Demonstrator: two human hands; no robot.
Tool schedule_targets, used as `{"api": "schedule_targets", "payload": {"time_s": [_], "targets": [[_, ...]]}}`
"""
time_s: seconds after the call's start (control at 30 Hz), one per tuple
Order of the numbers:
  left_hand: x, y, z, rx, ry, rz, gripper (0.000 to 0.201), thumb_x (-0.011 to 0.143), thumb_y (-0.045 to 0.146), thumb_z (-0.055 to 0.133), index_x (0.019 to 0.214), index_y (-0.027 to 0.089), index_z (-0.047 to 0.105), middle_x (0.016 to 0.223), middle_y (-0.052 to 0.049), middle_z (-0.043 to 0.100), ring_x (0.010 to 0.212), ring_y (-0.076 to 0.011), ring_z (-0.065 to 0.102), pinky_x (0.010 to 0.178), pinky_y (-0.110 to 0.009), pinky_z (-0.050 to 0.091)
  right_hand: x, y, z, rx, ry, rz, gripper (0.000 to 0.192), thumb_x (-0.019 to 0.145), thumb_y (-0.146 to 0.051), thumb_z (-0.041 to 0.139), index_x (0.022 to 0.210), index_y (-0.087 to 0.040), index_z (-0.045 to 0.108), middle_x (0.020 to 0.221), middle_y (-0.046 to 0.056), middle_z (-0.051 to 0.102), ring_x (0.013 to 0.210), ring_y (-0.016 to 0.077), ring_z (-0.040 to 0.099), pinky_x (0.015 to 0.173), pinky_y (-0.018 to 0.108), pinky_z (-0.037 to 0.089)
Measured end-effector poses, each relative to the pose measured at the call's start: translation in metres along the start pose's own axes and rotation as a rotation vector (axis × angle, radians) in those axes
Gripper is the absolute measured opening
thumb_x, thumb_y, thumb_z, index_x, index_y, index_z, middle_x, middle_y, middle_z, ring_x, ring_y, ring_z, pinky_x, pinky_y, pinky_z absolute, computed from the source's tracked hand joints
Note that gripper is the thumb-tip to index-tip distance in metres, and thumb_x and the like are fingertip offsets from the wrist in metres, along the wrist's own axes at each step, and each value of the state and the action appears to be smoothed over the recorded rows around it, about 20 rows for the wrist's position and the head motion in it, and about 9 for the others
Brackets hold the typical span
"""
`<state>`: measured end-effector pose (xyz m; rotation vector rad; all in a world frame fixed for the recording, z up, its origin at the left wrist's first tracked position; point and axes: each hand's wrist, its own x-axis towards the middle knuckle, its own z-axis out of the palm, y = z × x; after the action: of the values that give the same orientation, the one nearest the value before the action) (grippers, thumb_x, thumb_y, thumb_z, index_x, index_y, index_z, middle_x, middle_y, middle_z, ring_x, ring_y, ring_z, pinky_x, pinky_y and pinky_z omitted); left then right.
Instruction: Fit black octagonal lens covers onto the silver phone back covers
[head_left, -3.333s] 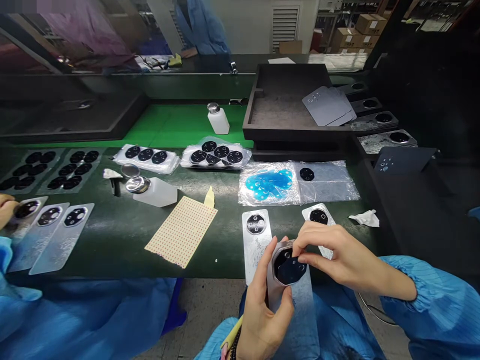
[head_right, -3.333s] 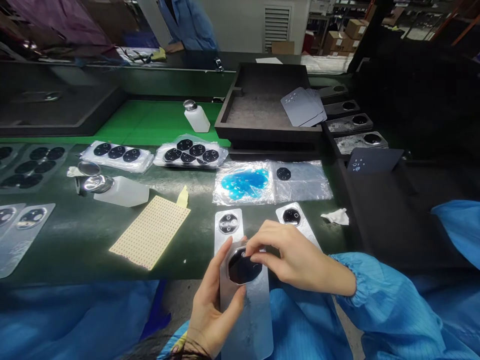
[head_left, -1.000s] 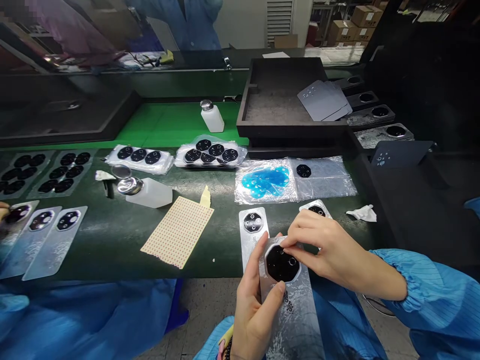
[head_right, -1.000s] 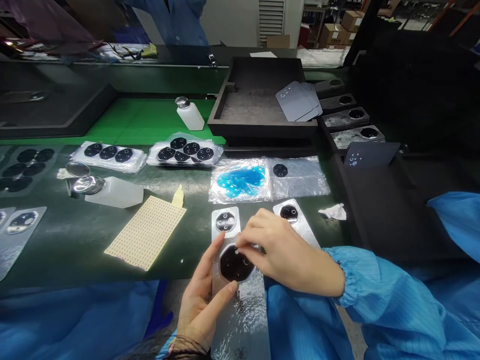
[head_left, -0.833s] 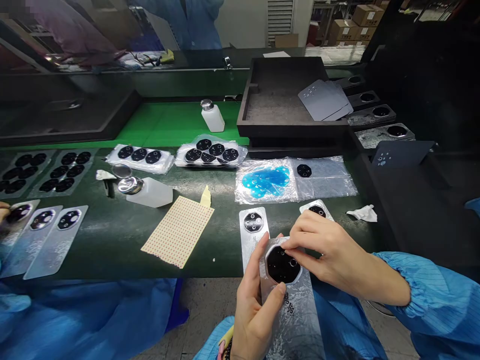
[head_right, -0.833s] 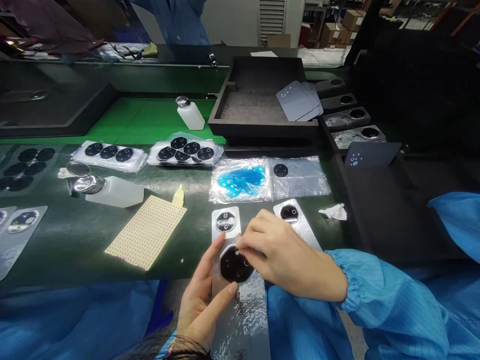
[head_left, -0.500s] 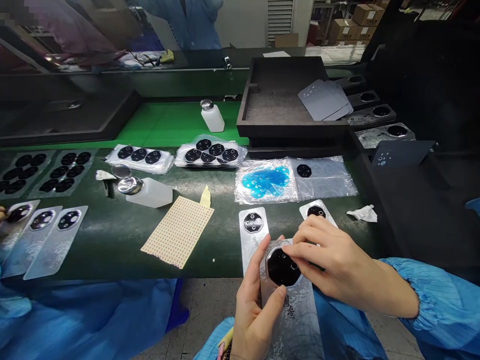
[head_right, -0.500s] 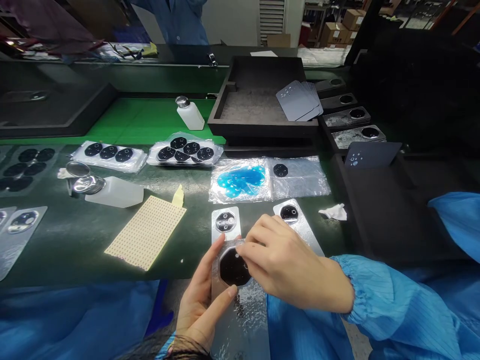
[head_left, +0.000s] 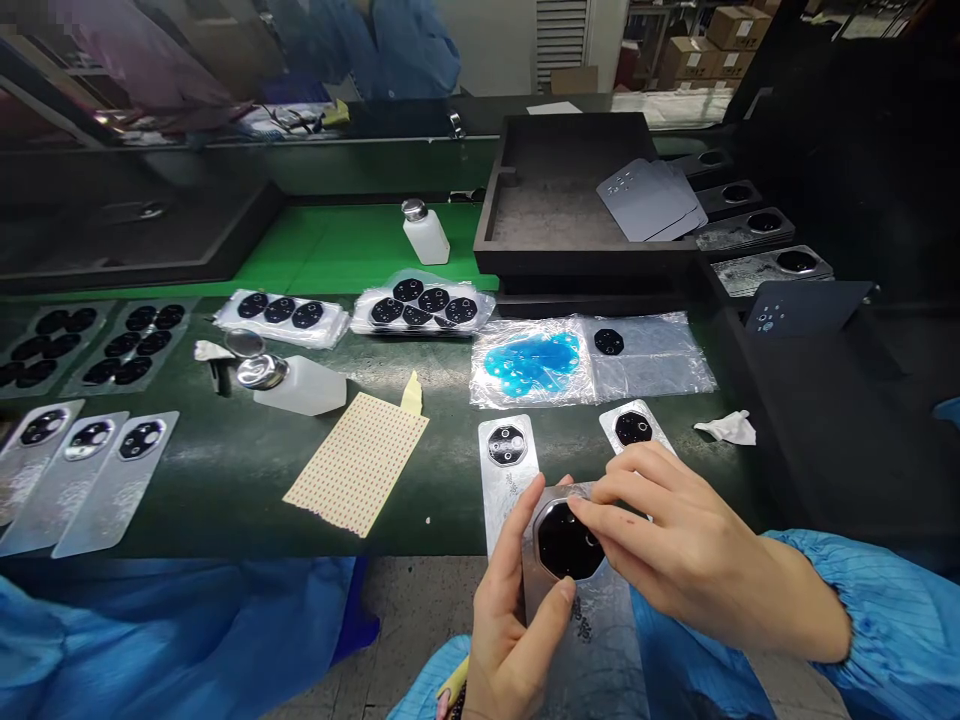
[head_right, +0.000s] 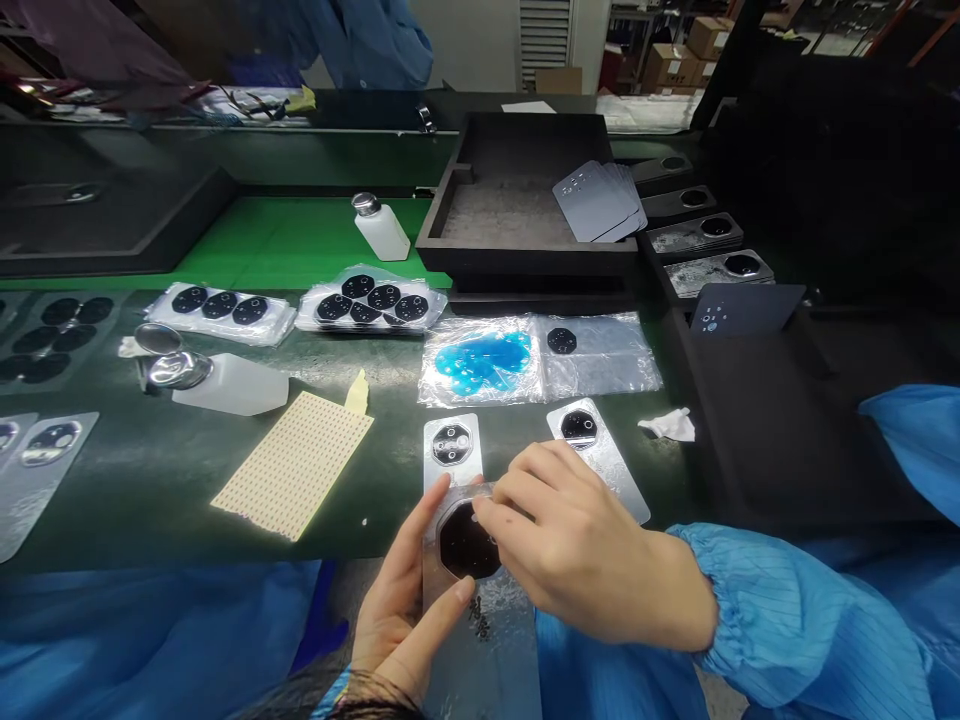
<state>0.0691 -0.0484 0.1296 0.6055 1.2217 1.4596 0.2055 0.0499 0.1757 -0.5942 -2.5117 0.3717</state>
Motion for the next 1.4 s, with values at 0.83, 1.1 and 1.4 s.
{"api": "schedule_targets", "payload": {"time_s": [0.83, 1.1, 1.4], "targets": [[-0.006, -0.011, 0.002, 0.244, 0.062, 0.116, 0.039, 0.084, 0.025, 0.064, 0.123, 0.03, 0.063, 0.126, 0.001, 0.066, 0.118, -0.024, 0.06, 0.102, -0.031, 0.046, -0.014, -0.008, -0.002, -0.421, 0.018, -0.311, 0.029, 0.089, -0.001, 0.043, 0.089, -0.013, 0.069, 0.082, 0.009, 0.07, 0.081, 0.0221, 0.059, 0.077, 0.043, 0.052], [-0.005, -0.006, 0.007, -0.063, 0.02, 0.006, 0.042, 0.079, 0.029, 0.073, 0.12, 0.037, 0.064, 0.121, 0.002, 0.069, 0.111, -0.0184, 0.065, 0.097, -0.022, 0.048, -0.017, 0.011, -0.005, 0.217, 0.176, 0.263, 0.014, 0.092, -0.016, 0.049, 0.101, -0.019, 0.06, 0.082, 0.004, 0.065, 0.075, 0.0162, 0.06, 0.065, 0.029, 0.052], [0.003, 0.002, 0.01, -0.143, -0.063, -0.049, 0.048, 0.077, 0.029, 0.076, 0.121, 0.042, 0.062, 0.125, 0.005, 0.067, 0.114, -0.015, 0.062, 0.095, -0.016, 0.046, -0.021, 0.018, 0.008, 0.769, -0.188, 0.574, 0.06, 0.092, -0.066, 0.032, 0.058, -0.018, 0.044, 0.059, -0.003, 0.042, 0.054, 0.01, 0.041, 0.05, 0.024, 0.035]]}}
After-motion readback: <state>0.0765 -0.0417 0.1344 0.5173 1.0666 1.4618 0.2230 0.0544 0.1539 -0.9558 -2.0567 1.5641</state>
